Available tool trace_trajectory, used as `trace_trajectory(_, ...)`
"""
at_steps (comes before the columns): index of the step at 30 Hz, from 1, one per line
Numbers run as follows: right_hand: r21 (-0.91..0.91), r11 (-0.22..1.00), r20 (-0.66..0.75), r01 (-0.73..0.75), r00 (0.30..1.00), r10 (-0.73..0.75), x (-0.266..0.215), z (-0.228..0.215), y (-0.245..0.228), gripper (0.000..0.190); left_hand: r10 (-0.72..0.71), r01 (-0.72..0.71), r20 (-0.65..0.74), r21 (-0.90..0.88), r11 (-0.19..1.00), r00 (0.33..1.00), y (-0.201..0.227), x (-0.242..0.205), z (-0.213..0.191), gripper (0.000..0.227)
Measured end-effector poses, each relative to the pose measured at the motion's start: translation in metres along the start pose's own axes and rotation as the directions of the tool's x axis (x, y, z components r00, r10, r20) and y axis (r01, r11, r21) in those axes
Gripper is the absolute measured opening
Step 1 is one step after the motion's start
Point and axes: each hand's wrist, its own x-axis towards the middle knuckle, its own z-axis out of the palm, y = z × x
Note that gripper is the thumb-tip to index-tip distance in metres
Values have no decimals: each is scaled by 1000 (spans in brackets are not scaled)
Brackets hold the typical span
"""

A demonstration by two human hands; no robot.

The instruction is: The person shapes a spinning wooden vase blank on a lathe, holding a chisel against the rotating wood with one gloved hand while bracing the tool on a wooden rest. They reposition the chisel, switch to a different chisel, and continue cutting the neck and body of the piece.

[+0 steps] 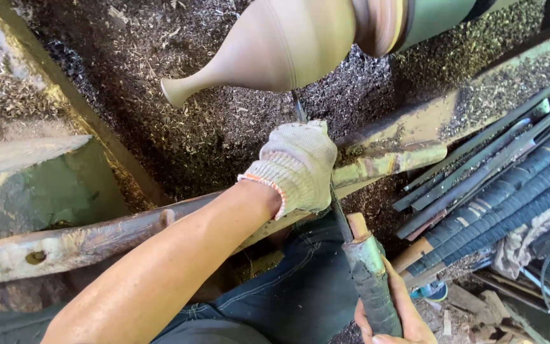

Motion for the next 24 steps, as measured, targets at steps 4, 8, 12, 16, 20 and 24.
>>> trace_trajectory(4,-19,1000,56,2,998,-1,8,-21,-1,129,-30,30,-4,5,1000,1000,0,-2,3,35)
trace_trajectory(8,-35,999,147,14,989,-8,15,-42,0,126,-55,55,-40,-1,999,998,0,-2,7,38)
trace_trajectory(12,-47,999,238,27,971,-16,23,-62,2,124,-59,59,-47,1,998,997,2,-5,6,37)
trace_trajectory(16,-65,997,302,49,953,-28,27,-75,0,122,-113,110,-76,-34,993,991,3,-7,4,42)
trace_trajectory(20,4,999,309,36,951,-36,17,-69,4,124,-154,152,-45,-39,988,987,7,-13,5,42)
trace_trajectory(24,-13,1000,62,26,998,-25,0,-20,-4,127,-227,222,-63,-81,972,972,3,0,17,54)
